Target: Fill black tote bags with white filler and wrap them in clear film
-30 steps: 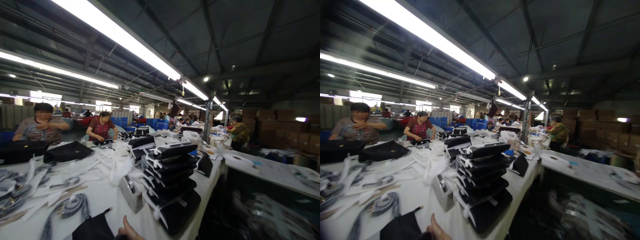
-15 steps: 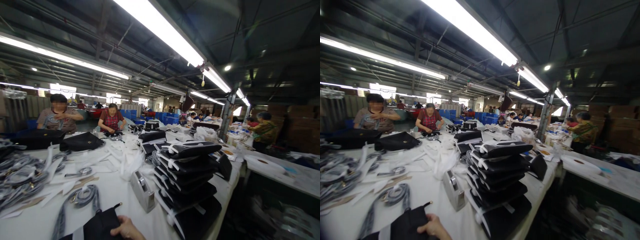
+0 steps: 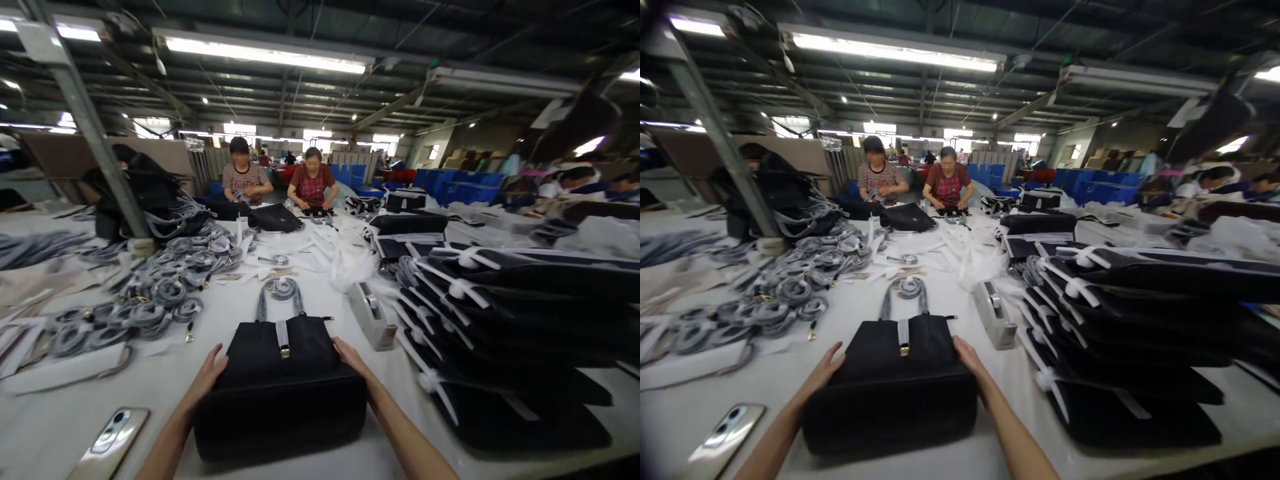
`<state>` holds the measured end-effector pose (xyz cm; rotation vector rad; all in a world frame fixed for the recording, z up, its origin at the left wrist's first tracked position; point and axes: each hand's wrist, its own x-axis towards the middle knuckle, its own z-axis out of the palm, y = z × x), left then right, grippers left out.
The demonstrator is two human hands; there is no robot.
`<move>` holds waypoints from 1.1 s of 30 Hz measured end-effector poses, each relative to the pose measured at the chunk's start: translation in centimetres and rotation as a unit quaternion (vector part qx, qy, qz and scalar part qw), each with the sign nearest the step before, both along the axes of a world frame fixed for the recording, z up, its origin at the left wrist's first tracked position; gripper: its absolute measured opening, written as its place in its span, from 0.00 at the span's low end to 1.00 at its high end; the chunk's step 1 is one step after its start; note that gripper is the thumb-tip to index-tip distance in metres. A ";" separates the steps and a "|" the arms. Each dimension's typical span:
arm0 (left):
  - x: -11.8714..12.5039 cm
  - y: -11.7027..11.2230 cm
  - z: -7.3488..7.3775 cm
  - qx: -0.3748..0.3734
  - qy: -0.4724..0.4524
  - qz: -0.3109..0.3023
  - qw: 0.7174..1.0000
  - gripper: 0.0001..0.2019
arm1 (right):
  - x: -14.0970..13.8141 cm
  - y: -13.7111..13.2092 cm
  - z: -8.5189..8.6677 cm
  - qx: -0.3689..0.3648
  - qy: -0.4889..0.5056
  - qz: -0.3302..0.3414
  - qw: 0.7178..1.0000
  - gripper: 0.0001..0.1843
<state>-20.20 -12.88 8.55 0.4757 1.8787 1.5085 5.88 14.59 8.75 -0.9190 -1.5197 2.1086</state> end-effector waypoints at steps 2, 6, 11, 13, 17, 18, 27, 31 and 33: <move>1.5 -2.1 0.4 0.037 -0.036 0.009 0.999 0.41 | 2.7 -1.5 1.4 -0.017 0.005 0.009 1.000 0.32; 4.2 -6.3 0.8 0.134 -0.014 -0.053 0.989 0.43 | 7.3 -4.2 4.2 -0.038 0.050 0.006 0.998 0.36; 4.6 -7.7 1.9 0.070 0.093 -0.152 0.981 0.41 | 8.3 -4.7 7.1 0.097 0.030 0.106 0.989 0.41; 4.3 -7.3 2.4 0.036 0.111 -0.161 0.980 0.39 | 7.7 -4.7 7.5 0.180 -0.037 0.116 0.976 0.38; 4.4 -6.5 2.9 -0.033 0.155 -0.153 0.975 0.26 | 6.6 -4.8 6.5 0.288 -0.129 0.092 0.944 0.23; 4.5 -6.4 2.8 -0.045 0.165 -0.143 0.975 0.24 | 6.4 -4.9 6.1 0.302 -0.139 0.086 0.939 0.20; 5.8 -7.0 1.1 -0.048 0.170 -0.080 0.981 0.29 | 6.5 -5.3 2.6 0.337 -0.157 -0.030 0.928 0.21; 6.3 -7.6 -0.7 -0.028 0.180 -0.050 0.982 0.36 | 6.5 -5.7 2.1 0.321 -0.166 -0.060 0.930 0.22; 6.4 -7.3 -1.4 -0.052 0.200 0.000 0.978 0.36 | 6.1 -5.6 1.9 0.317 -0.177 -0.074 0.929 0.23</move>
